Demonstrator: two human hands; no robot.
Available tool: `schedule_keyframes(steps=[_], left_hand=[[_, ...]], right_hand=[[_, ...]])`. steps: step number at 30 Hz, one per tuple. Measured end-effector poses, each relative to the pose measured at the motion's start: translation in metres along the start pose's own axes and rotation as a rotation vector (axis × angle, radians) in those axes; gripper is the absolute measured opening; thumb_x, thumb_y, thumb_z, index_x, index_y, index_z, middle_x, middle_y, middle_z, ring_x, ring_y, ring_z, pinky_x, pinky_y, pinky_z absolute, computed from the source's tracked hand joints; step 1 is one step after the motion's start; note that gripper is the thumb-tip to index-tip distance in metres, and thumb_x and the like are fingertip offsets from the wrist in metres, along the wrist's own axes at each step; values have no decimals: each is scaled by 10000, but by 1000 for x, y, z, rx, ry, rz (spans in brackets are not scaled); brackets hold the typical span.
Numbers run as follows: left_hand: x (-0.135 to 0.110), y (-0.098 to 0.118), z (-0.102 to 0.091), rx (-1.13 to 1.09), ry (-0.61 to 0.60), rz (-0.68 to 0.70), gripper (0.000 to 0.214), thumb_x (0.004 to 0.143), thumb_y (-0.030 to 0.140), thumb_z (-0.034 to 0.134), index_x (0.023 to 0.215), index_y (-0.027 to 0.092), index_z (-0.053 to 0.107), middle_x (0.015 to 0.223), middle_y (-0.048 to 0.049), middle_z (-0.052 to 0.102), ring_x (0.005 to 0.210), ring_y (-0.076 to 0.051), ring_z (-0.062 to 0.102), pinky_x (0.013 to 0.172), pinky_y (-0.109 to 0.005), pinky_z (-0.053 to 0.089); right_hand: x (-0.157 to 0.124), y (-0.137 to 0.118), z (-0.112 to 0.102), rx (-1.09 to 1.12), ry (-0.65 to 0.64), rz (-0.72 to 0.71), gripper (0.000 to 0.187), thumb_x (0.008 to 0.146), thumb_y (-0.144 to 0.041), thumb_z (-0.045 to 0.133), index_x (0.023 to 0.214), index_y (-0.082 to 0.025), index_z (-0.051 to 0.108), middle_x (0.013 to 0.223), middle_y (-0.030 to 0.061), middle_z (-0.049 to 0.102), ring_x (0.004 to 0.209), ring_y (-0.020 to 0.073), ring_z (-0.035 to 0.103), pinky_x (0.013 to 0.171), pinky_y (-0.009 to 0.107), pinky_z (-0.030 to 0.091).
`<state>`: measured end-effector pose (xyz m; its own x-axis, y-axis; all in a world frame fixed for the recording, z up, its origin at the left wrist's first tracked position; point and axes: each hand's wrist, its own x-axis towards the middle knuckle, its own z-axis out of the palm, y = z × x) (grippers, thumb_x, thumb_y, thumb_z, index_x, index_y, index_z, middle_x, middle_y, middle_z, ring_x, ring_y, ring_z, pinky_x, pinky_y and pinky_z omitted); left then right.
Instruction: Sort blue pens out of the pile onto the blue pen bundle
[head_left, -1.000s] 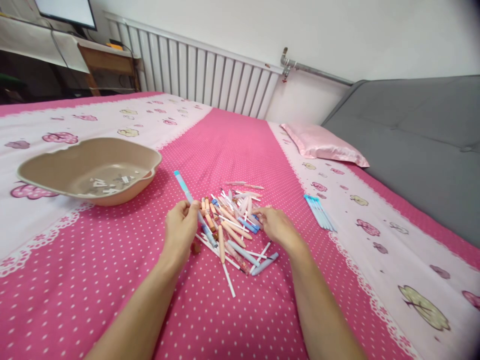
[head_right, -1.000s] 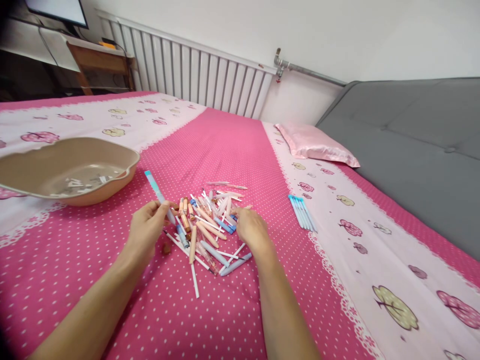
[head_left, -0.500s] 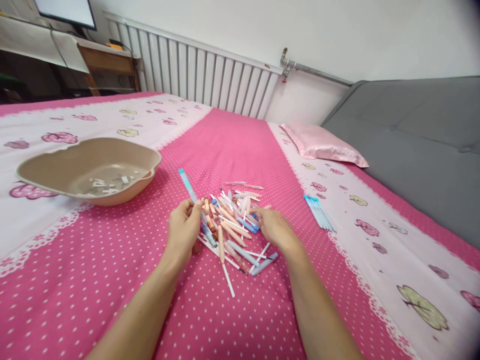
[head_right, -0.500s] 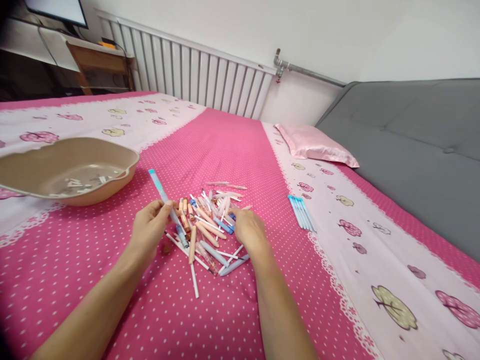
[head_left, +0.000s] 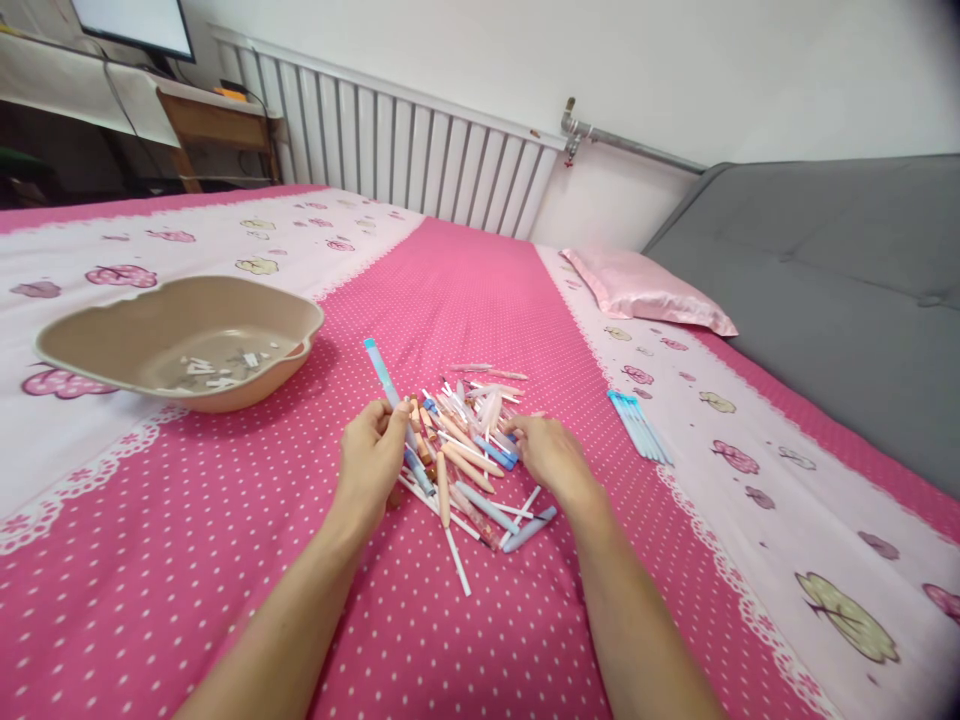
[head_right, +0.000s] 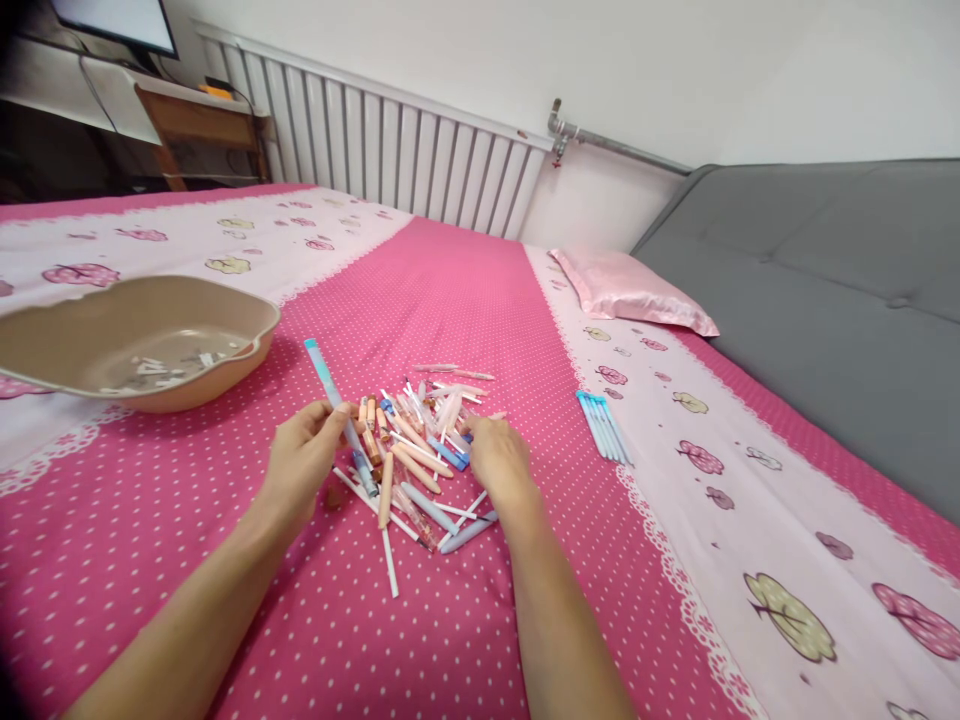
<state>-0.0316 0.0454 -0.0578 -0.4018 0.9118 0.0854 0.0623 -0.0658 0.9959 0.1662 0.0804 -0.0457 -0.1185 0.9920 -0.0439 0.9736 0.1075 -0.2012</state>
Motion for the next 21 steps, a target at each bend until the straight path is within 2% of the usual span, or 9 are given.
schedule_keyframes(steps=[7, 15, 18, 21], left_hand=[[-3, 3, 0, 7, -17, 2, 287, 759, 445, 552, 698, 165, 537, 536, 30, 546, 495, -122, 525, 483, -209, 397], [-4, 1, 1, 52, -13, 67, 302, 766, 449, 562, 680, 160, 546, 555, 24, 551, 501, -118, 510, 485, -207, 383], [-5, -1, 2, 66, -60, 93, 312, 783, 469, 544, 728, 163, 558, 568, 20, 554, 499, -124, 516, 480, -214, 382], [-7, -1, 3, 64, -124, 133, 300, 801, 466, 528, 805, 170, 575, 630, 8, 587, 539, -137, 546, 506, -225, 405]], right_hand=[[0, 2, 0, 41, 2, -35, 302, 762, -87, 437, 930, -234, 640, 976, 70, 686, 951, 200, 609, 722, 247, 379], [0, 3, -1, 76, 29, -15, 169, 719, -119, 525, 820, -217, 619, 845, 37, 678, 834, 187, 611, 633, 240, 365], [1, 2, -3, 235, 126, -30, 218, 733, -142, 549, 930, -211, 612, 860, 34, 673, 782, 166, 614, 650, 243, 412], [2, -1, -7, 476, 209, -121, 268, 751, -139, 539, 1005, -194, 606, 857, 33, 671, 767, 142, 622, 702, 249, 460]])
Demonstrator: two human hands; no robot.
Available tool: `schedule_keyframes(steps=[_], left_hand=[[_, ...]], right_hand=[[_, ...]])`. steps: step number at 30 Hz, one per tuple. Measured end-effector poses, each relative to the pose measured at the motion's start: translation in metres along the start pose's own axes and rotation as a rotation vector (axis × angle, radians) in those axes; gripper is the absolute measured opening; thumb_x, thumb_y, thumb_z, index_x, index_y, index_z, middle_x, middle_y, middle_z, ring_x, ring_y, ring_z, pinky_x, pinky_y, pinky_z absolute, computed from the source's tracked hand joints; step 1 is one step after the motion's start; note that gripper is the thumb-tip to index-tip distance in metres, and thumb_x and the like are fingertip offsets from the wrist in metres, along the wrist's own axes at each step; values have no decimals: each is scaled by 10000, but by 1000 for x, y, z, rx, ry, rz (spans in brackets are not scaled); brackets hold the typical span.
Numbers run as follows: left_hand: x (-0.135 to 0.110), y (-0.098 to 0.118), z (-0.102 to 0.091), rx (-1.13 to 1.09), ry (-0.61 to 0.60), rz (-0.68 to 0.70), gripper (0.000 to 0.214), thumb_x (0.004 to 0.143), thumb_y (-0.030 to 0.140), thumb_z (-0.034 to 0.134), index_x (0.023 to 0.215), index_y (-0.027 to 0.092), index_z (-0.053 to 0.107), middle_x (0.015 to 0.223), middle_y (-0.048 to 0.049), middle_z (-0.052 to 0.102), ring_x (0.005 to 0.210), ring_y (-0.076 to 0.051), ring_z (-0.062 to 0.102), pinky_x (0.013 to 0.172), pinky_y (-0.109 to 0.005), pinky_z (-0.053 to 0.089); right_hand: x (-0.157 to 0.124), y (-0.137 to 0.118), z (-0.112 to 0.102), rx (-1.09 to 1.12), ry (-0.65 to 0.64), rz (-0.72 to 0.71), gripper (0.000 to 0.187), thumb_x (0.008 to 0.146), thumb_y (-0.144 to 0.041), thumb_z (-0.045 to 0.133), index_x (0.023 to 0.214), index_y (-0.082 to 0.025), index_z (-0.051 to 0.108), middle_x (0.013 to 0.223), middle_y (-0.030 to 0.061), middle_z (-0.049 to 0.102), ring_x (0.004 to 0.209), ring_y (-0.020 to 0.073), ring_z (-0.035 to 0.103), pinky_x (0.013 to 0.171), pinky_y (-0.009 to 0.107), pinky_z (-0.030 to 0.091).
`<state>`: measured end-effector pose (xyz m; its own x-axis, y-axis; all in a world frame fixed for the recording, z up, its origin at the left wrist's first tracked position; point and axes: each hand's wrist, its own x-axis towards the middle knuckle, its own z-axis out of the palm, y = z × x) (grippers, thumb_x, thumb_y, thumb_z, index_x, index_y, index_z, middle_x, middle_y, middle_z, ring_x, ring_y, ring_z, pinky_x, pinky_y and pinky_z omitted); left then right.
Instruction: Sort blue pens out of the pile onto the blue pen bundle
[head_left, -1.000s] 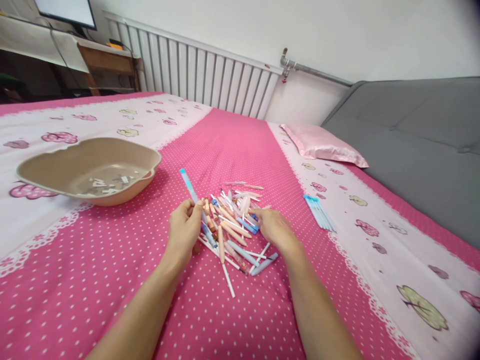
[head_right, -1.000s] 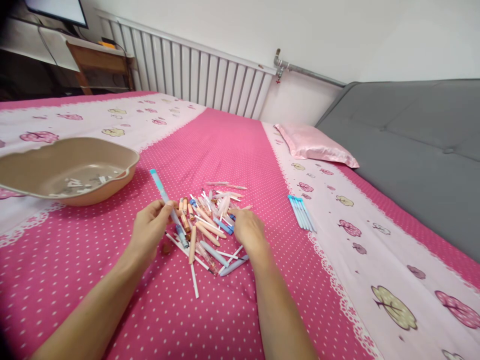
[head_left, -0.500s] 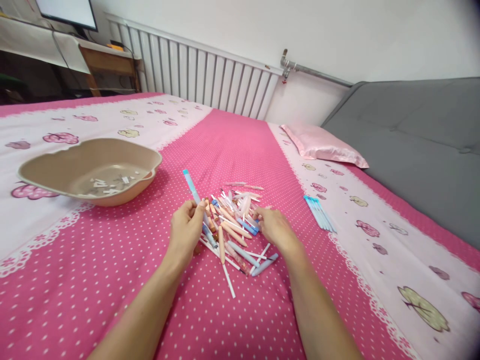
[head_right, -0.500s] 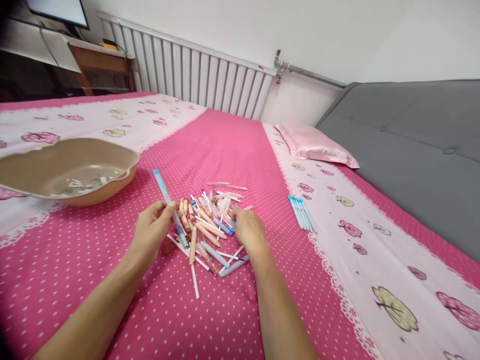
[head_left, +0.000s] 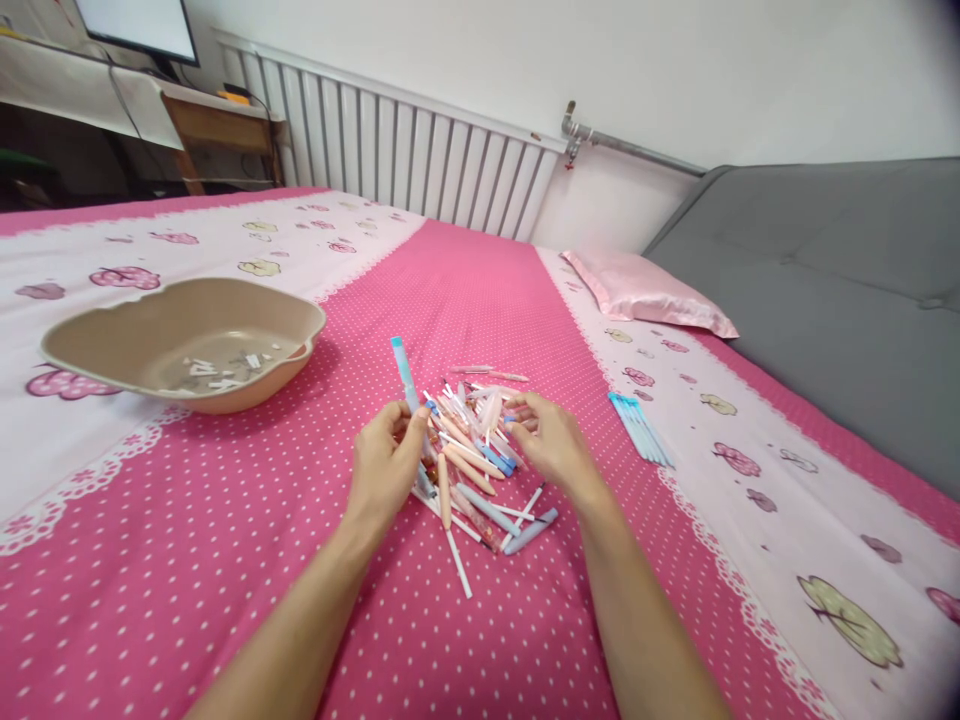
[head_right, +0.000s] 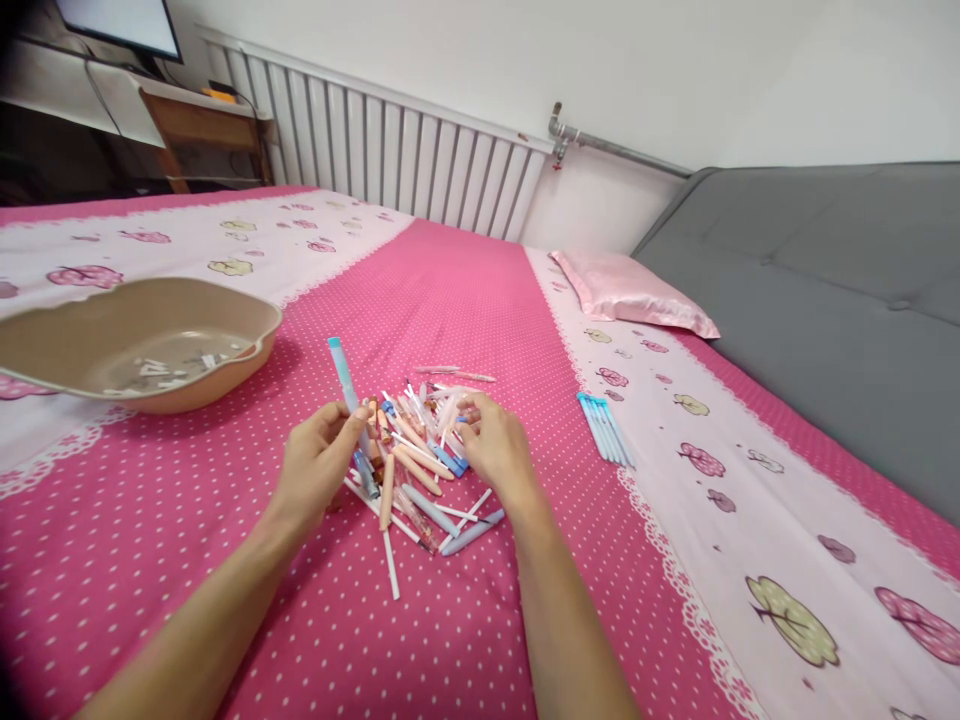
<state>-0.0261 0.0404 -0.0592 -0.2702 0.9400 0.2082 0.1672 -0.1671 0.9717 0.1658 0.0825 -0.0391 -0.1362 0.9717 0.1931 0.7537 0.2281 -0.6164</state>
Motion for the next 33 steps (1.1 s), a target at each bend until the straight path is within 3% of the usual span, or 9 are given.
schedule_keyframes(steps=[8, 13, 33], left_hand=[[-5, 12, 3, 284, -208, 292, 233, 834, 364, 497, 768, 168, 605, 674, -12, 605, 621, -139, 545, 604, -245, 412], [-4, 9, 3, 416, -177, 411, 216, 817, 362, 541, 812, 176, 651, 726, -26, 645, 674, -154, 564, 638, -261, 419], [-1, 6, 2, 409, -143, 440, 208, 786, 374, 578, 820, 201, 688, 738, -37, 682, 687, -163, 583, 662, -275, 434]], right_hand=[[-4, -22, -8, 556, 242, -203, 236, 777, -253, 611, 1004, -190, 610, 900, 35, 648, 802, 135, 611, 679, 257, 494], [-11, -32, -18, 779, 385, -261, 217, 772, -259, 644, 980, -205, 610, 900, 20, 646, 773, 120, 603, 641, 247, 499], [-14, -38, -21, 760, 352, -258, 192, 763, -263, 657, 946, -207, 660, 808, 4, 653, 693, 105, 583, 558, 223, 487]])
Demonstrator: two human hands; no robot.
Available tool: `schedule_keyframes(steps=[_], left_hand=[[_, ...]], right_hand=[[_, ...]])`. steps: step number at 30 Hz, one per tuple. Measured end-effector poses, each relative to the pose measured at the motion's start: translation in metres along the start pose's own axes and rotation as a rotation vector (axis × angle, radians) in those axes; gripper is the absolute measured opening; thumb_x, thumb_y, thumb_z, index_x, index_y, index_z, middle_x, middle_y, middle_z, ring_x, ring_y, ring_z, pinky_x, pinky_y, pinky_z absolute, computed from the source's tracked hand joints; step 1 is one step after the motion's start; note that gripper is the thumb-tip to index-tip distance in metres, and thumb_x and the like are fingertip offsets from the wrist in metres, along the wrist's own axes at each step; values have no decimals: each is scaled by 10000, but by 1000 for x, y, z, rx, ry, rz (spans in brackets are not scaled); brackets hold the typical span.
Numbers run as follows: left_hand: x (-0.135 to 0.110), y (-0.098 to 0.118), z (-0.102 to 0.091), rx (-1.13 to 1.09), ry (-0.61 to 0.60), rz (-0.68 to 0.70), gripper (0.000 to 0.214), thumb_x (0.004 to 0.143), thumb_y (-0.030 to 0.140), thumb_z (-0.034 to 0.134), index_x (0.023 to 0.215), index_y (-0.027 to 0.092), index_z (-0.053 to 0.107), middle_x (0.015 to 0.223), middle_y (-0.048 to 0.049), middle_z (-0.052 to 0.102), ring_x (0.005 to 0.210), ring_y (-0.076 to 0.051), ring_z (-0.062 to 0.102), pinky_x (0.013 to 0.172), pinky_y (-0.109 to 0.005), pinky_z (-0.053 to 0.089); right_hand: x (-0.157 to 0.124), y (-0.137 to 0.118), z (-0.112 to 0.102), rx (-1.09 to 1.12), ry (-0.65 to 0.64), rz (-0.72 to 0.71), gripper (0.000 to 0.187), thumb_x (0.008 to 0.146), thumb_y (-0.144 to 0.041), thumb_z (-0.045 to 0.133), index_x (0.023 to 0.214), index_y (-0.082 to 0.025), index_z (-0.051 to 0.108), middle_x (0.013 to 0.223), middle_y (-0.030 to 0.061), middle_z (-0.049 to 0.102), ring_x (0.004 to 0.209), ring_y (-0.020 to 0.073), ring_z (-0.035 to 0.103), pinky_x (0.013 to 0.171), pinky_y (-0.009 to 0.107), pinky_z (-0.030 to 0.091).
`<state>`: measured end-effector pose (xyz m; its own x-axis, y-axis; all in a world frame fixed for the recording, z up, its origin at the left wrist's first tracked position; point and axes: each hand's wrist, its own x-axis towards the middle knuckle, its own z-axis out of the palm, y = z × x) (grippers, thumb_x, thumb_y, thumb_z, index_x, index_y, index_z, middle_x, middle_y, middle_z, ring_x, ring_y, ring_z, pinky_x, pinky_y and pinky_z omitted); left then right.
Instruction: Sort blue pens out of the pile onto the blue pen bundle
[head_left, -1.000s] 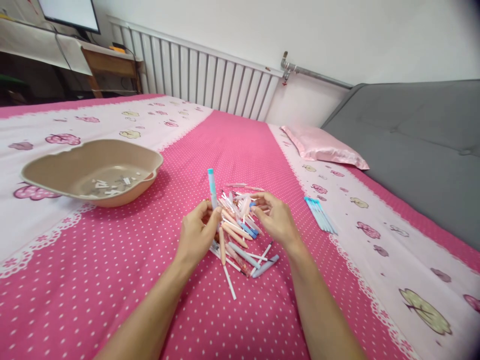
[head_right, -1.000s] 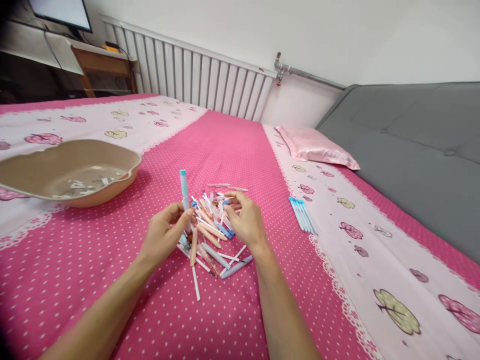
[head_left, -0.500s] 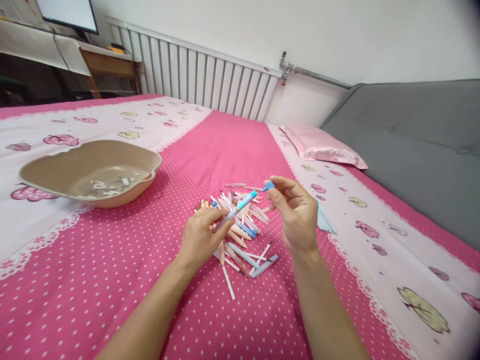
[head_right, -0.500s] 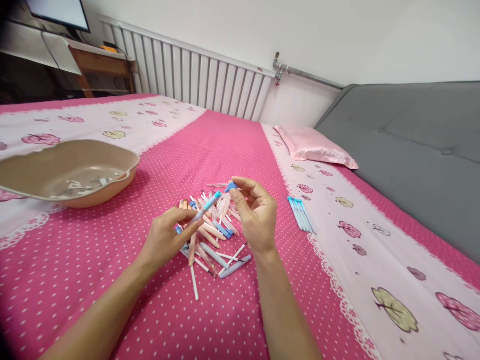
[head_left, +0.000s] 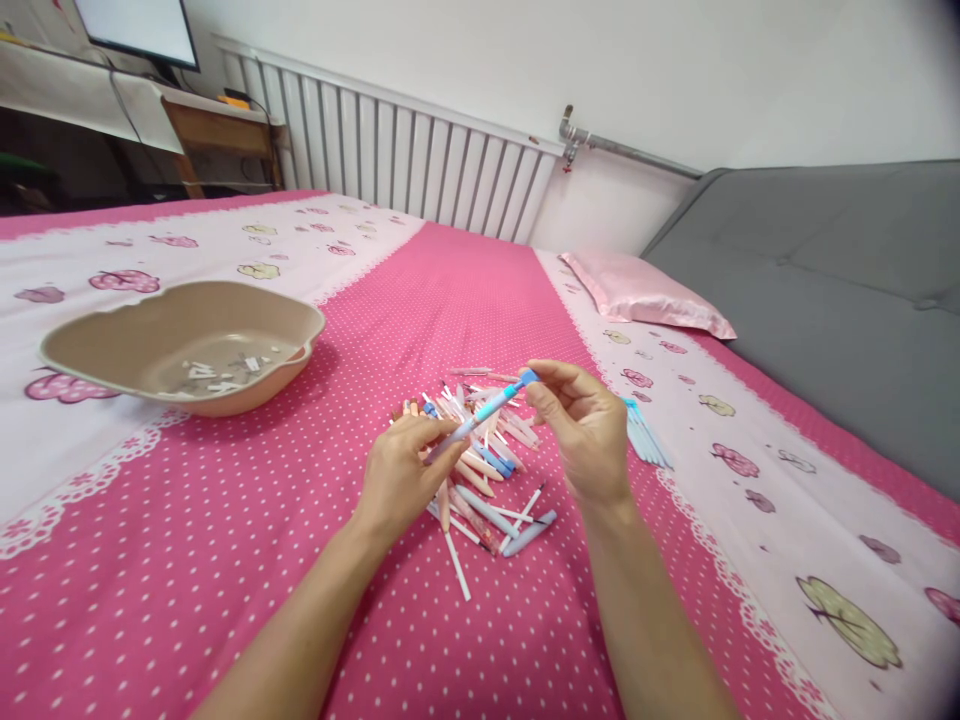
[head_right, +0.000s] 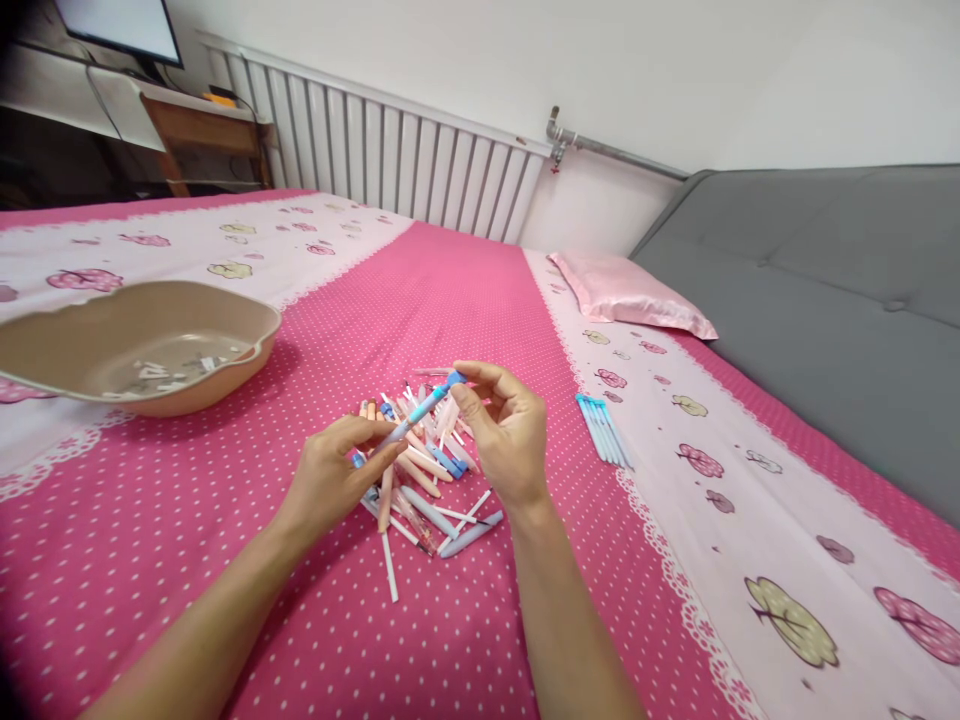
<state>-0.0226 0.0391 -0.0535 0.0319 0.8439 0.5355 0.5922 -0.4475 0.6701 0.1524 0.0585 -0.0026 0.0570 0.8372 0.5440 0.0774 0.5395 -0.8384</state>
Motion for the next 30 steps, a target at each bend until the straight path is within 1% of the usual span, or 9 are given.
schedule_keyframes(steps=[4, 10, 15, 23, 26, 30], left_hand=[[0, 1, -1, -6, 6, 5, 206, 785, 366, 584, 824, 196, 692, 725, -36, 680, 667, -159, 573, 652, -275, 429], [0, 1, -1, 8, 0, -5, 223, 796, 384, 566, 829, 202, 691, 746, -40, 686, 679, -161, 575, 670, -287, 433], [0, 0, 0, 20, 9, 13, 212, 795, 377, 572, 816, 204, 692, 728, -36, 683, 670, -159, 576, 663, -284, 434], [-1, 0, 0, 10, 32, 21, 193, 785, 362, 596, 808, 199, 697, 736, -38, 689, 679, -160, 591, 661, -274, 444], [-1, 1, 0, -15, 36, -10, 201, 773, 376, 606, 810, 204, 704, 739, -36, 692, 678, -160, 596, 658, -270, 450], [-1, 0, 0, -83, 53, -112, 224, 766, 390, 610, 829, 203, 715, 725, -26, 690, 644, -153, 590, 641, -261, 452]], right_hand=[[-1, 2, 0, 5, -13, 6, 185, 764, -263, 660, 940, -208, 665, 792, 0, 649, 687, 101, 586, 555, 216, 482], [-2, 4, 2, -44, -51, 9, 206, 761, -305, 663, 940, -203, 662, 794, 5, 655, 703, 117, 605, 589, 241, 503], [-1, 6, 2, -44, -41, 5, 205, 756, -320, 669, 920, -198, 663, 756, 0, 643, 671, 112, 592, 582, 240, 485], [-2, 8, 3, -18, -39, 18, 204, 748, -327, 682, 903, -198, 654, 772, -1, 628, 660, 101, 570, 567, 224, 457], [-2, 6, 4, -17, -54, 24, 260, 741, -341, 686, 957, -204, 638, 825, 11, 636, 695, 110, 583, 592, 236, 474], [-2, 4, 5, -13, -92, 51, 415, 716, -346, 707, 1090, -216, 580, 918, 30, 648, 728, 115, 593, 634, 254, 496]])
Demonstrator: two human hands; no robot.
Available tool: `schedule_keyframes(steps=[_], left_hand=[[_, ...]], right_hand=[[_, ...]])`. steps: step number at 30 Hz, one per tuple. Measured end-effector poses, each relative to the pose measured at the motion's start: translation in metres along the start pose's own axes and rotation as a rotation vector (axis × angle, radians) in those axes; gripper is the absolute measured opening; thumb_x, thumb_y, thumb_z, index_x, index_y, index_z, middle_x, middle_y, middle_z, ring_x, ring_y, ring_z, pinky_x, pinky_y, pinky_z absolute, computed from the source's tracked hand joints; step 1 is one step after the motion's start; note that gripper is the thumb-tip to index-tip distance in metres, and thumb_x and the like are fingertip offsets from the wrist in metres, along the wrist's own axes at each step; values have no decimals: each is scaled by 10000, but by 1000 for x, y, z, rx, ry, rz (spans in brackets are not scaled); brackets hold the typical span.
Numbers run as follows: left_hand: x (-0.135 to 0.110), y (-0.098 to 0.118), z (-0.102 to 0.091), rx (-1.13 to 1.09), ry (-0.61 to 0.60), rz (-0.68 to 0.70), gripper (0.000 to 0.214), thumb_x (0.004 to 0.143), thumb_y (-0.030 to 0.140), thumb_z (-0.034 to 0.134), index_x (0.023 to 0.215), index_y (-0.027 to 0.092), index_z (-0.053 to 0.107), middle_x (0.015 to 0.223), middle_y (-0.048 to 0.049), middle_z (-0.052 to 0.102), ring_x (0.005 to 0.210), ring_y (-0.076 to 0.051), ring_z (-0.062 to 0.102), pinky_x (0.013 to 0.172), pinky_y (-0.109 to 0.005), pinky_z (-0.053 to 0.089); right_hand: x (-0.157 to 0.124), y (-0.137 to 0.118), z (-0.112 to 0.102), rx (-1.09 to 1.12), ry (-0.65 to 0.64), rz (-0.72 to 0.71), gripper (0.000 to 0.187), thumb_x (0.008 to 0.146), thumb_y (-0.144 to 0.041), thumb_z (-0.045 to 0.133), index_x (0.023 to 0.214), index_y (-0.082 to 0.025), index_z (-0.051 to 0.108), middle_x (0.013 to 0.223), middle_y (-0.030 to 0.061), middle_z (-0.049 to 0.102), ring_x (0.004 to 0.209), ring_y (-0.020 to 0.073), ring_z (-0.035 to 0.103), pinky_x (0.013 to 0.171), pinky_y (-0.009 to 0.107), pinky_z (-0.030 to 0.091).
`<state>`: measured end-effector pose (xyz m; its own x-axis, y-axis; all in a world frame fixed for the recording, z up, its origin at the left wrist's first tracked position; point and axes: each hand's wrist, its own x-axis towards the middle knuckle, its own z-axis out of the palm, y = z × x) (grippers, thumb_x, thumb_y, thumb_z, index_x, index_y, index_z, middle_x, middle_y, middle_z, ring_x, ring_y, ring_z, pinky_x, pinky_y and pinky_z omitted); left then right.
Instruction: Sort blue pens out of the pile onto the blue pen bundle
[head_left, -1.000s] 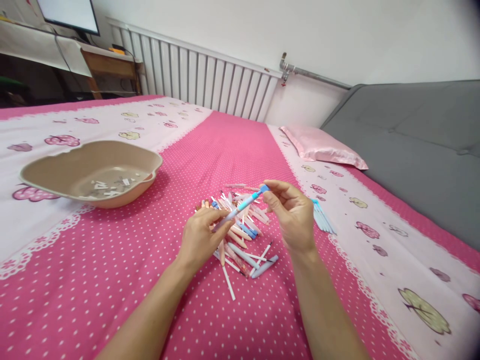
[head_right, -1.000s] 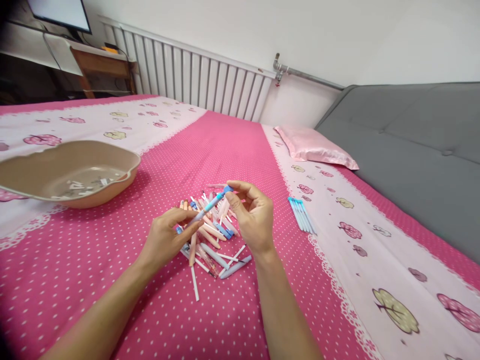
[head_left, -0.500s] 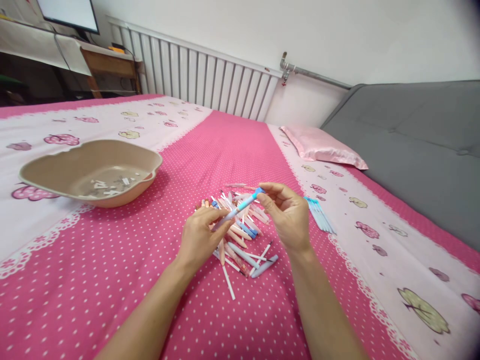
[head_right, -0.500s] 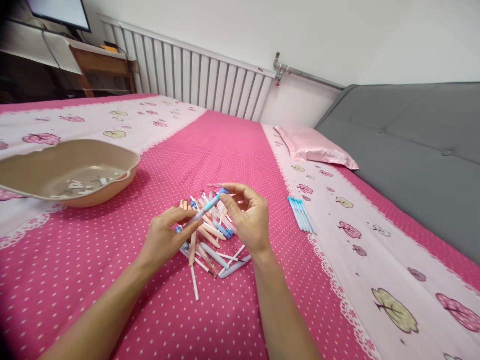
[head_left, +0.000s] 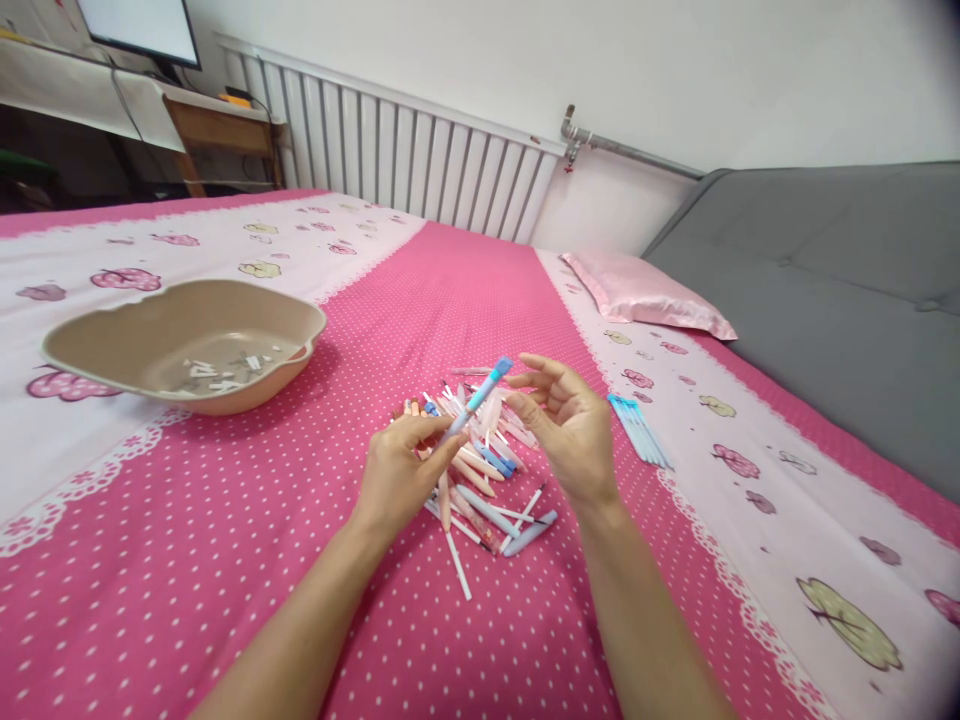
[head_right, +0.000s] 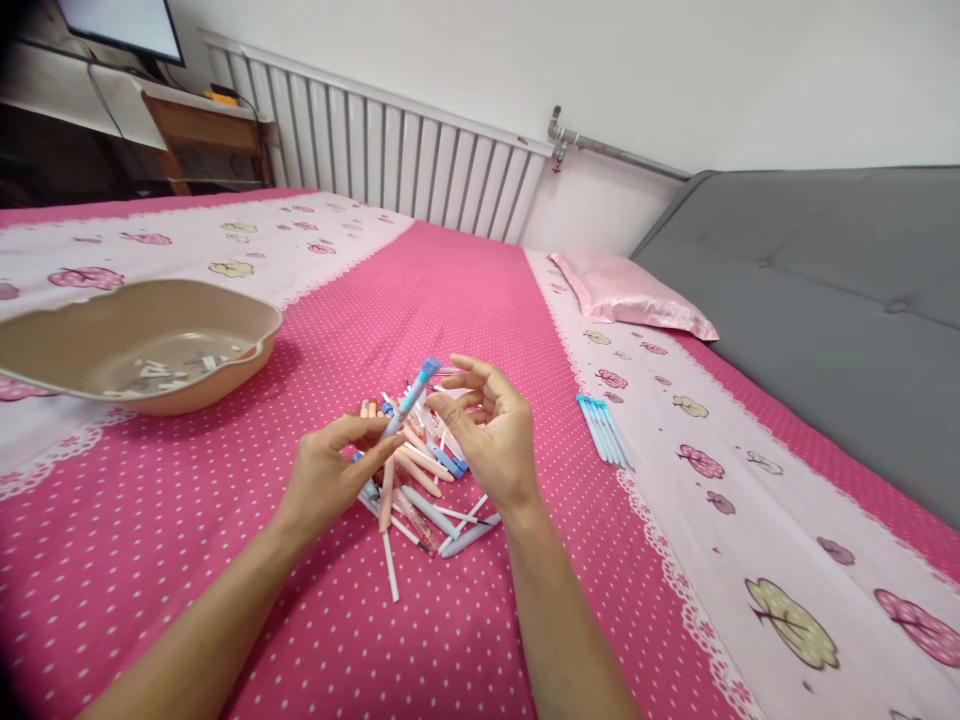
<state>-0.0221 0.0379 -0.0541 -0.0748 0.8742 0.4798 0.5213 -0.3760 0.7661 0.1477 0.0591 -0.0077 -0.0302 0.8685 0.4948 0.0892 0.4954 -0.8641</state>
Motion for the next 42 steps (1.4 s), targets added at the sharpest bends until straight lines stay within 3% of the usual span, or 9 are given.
schedule_keyframes(steps=[4, 9, 14, 21, 33, 39, 42], left_hand=[[0, -2, -1, -85, 18, -55, 255, 793, 397, 583, 878, 201, 723, 730, -15, 684, 642, -145, 577, 639, -250, 446], [-1, -3, -1, -130, -7, -46, 297, 844, 384, 513, 958, 189, 705, 737, -20, 657, 661, -150, 565, 627, -249, 439], [-2, -2, -3, -132, -7, -36, 291, 862, 374, 491, 925, 177, 695, 703, -16, 602, 643, -143, 544, 629, -252, 431], [0, 2, -5, -123, -3, 6, 296, 885, 363, 460, 832, 161, 670, 756, -27, 596, 740, -152, 567, 693, -254, 423], [1, 4, -4, -145, 14, -68, 335, 878, 402, 460, 940, 157, 682, 716, -17, 601, 681, -145, 555, 665, -251, 430], [0, 4, -3, -141, -63, -77, 349, 861, 424, 489, 1034, 168, 652, 916, -49, 677, 739, -158, 605, 679, -263, 461], [-1, 4, -2, -118, -51, -75, 343, 858, 423, 493, 1017, 164, 653, 910, -49, 683, 722, -156, 611, 679, -264, 468]], right_hand=[[-1, 4, 3, -82, -116, 96, 421, 718, -347, 697, 1095, -200, 580, 940, 50, 660, 765, 134, 608, 654, 269, 501], [-7, 13, 11, -231, -431, 262, 297, 721, -271, 675, 995, -164, 629, 955, 68, 677, 806, 160, 643, 716, 297, 508], [-13, 17, 21, -73, -566, 385, 245, 727, -195, 649, 966, -158, 609, 900, 58, 685, 770, 160, 660, 709, 298, 522], [-14, 22, 26, 172, -548, 466, 201, 683, -288, 704, 826, -173, 621, 774, 10, 672, 723, 151, 657, 738, 313, 523], [-15, 23, 33, 143, -454, 381, 204, 686, -339, 692, 785, -167, 644, 743, 11, 672, 672, 137, 632, 671, 275, 500], [-6, 27, 25, 27, -254, 333, 178, 669, -297, 675, 768, -150, 654, 742, 34, 667, 669, 147, 614, 664, 282, 481], [0, 30, 15, 14, -124, 321, 205, 663, -307, 667, 792, -148, 653, 770, 39, 676, 683, 144, 615, 651, 267, 477]])
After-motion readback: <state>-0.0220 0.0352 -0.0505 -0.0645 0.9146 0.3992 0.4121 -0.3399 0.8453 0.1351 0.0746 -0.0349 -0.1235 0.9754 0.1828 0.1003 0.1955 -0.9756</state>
